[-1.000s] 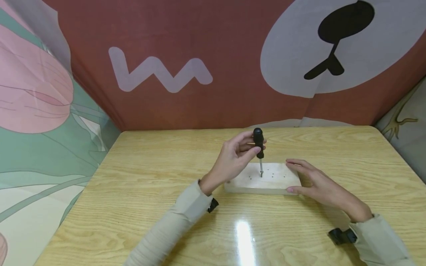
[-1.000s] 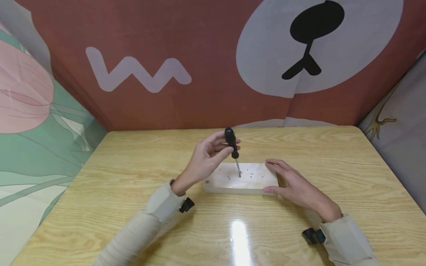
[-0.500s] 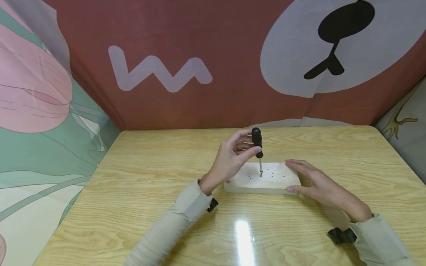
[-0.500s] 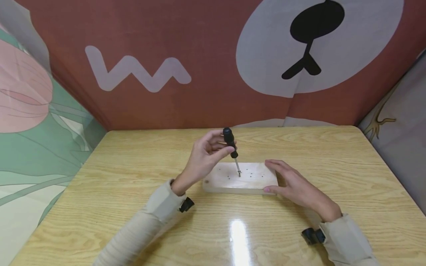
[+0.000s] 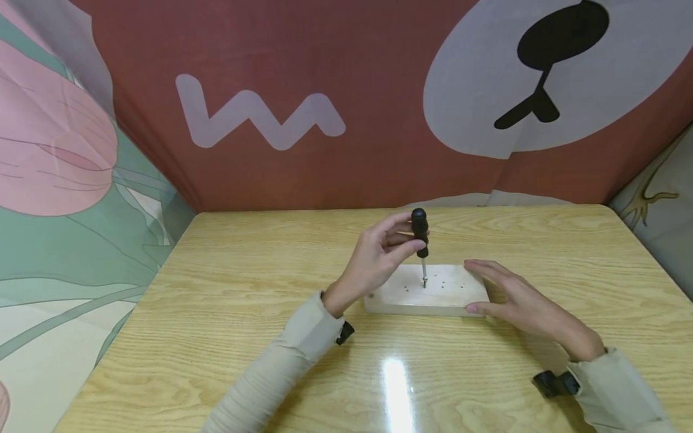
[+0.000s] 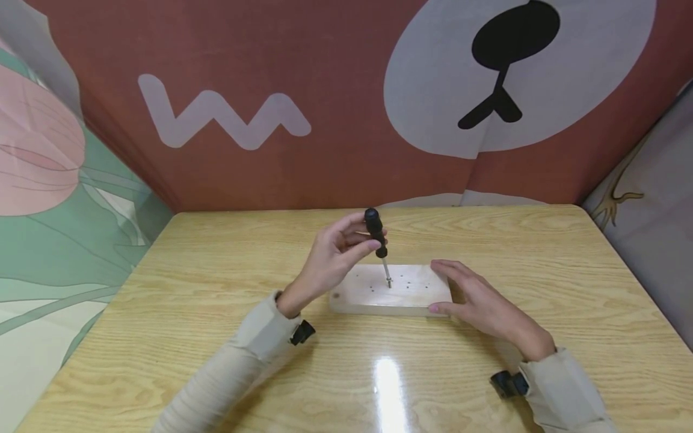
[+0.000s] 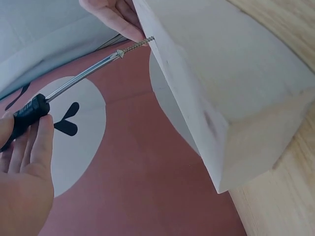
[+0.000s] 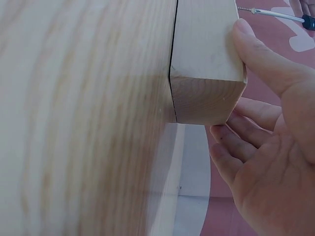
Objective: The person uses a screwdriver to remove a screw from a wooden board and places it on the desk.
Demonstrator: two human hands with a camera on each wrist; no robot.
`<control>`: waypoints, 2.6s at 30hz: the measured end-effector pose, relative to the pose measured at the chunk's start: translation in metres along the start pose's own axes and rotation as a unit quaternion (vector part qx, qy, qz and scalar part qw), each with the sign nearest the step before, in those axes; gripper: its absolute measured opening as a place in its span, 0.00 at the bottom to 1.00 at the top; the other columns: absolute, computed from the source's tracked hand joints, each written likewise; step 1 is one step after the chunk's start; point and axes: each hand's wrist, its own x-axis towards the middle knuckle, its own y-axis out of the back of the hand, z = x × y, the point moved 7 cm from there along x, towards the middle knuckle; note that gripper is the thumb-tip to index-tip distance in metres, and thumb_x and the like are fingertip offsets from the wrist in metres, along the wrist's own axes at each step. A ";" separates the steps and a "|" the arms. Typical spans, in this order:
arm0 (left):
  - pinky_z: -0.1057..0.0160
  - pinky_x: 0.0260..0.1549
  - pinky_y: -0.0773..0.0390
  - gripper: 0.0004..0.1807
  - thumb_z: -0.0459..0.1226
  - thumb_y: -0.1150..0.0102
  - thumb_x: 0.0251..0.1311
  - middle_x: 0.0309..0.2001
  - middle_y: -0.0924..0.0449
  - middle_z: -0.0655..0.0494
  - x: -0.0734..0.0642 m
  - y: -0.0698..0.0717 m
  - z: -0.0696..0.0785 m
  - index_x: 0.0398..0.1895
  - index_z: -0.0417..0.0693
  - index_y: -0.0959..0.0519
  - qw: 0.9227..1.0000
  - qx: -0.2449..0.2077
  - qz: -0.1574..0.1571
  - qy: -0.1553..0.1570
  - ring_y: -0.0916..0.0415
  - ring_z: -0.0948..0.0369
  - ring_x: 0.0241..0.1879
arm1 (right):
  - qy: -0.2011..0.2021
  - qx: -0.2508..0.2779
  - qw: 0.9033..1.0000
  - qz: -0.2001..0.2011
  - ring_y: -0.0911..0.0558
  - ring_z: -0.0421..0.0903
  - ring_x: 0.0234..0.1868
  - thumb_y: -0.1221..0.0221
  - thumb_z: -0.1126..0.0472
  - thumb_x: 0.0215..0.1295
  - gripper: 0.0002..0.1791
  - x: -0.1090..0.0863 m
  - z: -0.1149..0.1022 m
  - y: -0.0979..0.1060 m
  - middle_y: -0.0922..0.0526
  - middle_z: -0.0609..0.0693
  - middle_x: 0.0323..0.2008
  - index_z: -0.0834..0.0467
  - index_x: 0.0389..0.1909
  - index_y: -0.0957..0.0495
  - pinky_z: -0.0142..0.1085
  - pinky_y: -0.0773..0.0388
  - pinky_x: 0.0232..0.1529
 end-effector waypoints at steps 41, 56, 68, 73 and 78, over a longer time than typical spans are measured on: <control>0.65 0.51 0.16 0.22 0.25 0.42 0.65 0.52 0.20 0.35 -0.004 -0.001 -0.001 0.62 0.36 0.28 0.998 -0.034 -0.022 0.044 0.17 0.47 0.51 | -0.002 -0.003 1.000 0.006 0.37 0.69 0.70 0.31 0.53 0.60 0.42 0.000 -0.002 0.002 0.36 0.67 0.70 0.67 0.70 0.36 0.66 0.34 0.60; 0.65 0.52 0.16 0.19 0.26 0.41 0.64 0.50 0.19 0.38 -0.004 0.000 0.000 0.59 0.35 0.24 1.000 -0.019 0.000 0.015 0.17 0.50 0.50 | -0.007 -0.005 1.000 0.003 0.36 0.69 0.70 0.31 0.52 0.60 0.42 0.001 -0.001 0.002 0.35 0.67 0.70 0.67 0.70 0.36 0.66 0.34 0.59; 0.61 0.46 0.14 0.19 0.27 0.34 0.59 0.44 0.16 0.38 -0.003 0.002 0.003 0.54 0.35 0.25 1.000 0.011 -0.004 0.011 0.14 0.50 0.43 | -0.007 0.002 1.000 -0.001 0.37 0.69 0.69 0.31 0.52 0.60 0.42 0.000 0.000 0.002 0.35 0.67 0.70 0.67 0.70 0.36 0.68 0.33 0.59; 0.63 0.45 0.14 0.18 0.27 0.33 0.57 0.43 0.16 0.39 -0.003 0.003 0.003 0.51 0.35 0.24 1.000 0.013 0.008 0.008 0.14 0.50 0.42 | -0.010 0.001 1.000 -0.003 0.37 0.70 0.69 0.31 0.52 0.60 0.42 0.001 0.001 0.001 0.35 0.67 0.70 0.66 0.70 0.36 0.68 0.34 0.58; 0.65 0.49 0.15 0.20 0.27 0.36 0.61 0.46 0.17 0.39 -0.005 0.002 0.002 0.56 0.37 0.24 1.000 -0.003 0.008 0.007 0.15 0.51 0.46 | -0.009 -0.003 1.000 0.002 0.36 0.68 0.70 0.31 0.52 0.60 0.42 0.000 0.000 0.002 0.35 0.66 0.70 0.66 0.70 0.36 0.66 0.33 0.59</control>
